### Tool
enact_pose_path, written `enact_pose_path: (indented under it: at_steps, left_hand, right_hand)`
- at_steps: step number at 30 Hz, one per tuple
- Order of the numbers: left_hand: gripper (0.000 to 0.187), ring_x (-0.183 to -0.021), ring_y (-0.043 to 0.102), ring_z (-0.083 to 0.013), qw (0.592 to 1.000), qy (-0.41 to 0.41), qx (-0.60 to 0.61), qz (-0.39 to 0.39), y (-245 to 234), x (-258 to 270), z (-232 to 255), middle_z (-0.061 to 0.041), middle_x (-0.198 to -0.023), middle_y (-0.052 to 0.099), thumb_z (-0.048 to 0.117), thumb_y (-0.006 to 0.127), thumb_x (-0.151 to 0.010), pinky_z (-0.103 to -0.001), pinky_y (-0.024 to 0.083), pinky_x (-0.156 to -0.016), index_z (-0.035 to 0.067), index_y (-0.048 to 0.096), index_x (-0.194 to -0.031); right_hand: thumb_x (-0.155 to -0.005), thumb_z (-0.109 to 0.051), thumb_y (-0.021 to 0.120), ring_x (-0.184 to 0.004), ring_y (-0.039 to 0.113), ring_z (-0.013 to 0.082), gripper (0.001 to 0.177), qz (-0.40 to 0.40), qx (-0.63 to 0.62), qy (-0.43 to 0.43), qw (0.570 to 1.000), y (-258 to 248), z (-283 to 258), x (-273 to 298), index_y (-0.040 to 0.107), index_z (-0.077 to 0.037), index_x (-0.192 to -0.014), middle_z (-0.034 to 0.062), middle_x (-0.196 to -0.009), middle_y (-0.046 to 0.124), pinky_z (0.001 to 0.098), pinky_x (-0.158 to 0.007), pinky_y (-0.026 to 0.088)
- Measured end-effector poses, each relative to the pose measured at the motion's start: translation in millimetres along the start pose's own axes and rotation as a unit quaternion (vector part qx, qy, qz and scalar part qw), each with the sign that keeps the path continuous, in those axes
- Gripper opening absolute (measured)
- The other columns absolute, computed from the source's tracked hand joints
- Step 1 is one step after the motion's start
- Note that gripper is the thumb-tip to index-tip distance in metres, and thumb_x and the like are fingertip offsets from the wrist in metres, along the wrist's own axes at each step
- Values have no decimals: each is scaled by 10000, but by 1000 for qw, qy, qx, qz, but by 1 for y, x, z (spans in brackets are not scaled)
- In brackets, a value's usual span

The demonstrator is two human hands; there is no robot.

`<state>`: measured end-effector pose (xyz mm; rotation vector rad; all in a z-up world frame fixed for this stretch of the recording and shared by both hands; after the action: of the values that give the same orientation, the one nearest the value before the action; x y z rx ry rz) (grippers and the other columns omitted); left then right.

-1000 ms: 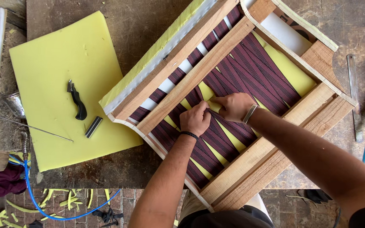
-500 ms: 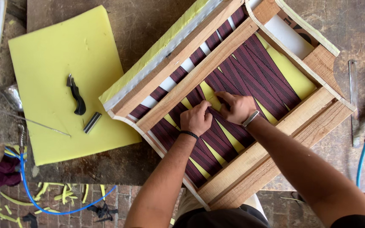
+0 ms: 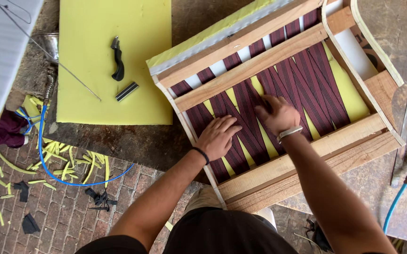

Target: The person cuts a large yellow foam sheet along marked lines using a long knife, then places the cut foam onto a wooden chair frame with woven straps and secures it with a pneumatic nail gun.

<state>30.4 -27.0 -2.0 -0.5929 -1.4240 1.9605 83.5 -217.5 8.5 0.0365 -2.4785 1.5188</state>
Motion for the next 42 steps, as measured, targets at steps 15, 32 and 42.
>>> enact_pose_path:
  at_steps: [15,32,42]
  left_hand:
    - [161,-1215,540,-283,995,-89,5,47,-13,24,-12,-62,-1265,591,131,707,-883,-493,427,-1090,129,662,-1038]
    - [509,-1229,545,-282,997,-70,-15,-12,4,16,-10,-59,-1410,508,115,686,-884,-525,446,-1060,226,623,-1377]
    - [574,-1232,528,-294,997,-60,-45,-12,-1,17,-7,-74,-1420,493,141,691,-878,-549,431,-1066,248,569,-1428]
  right_hand:
    - [-927,-441,684,-1103,613,241,501,-50,136,28,989,51,-31,69,624,-214,-1370,120,-1238,602,481,-1030,451]
    - [-829,-160,711,-855,732,102,330,-83,-131,-42,987,71,-24,75,768,-192,-1153,-35,-1041,734,358,-848,661]
    - [-760,-545,865,-1044,651,297,885,16,6,117,993,21,-11,56,509,-78,-1423,187,-1269,543,400,-830,597]
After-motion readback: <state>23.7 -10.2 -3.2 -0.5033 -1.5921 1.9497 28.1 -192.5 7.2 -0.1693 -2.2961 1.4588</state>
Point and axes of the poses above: each hand's wrist, its own x-axis away from the middle knuckle, its own y-axis out of the palm, z = x × y, the point moved 9 cm from there along -x, towards the middle knuckle
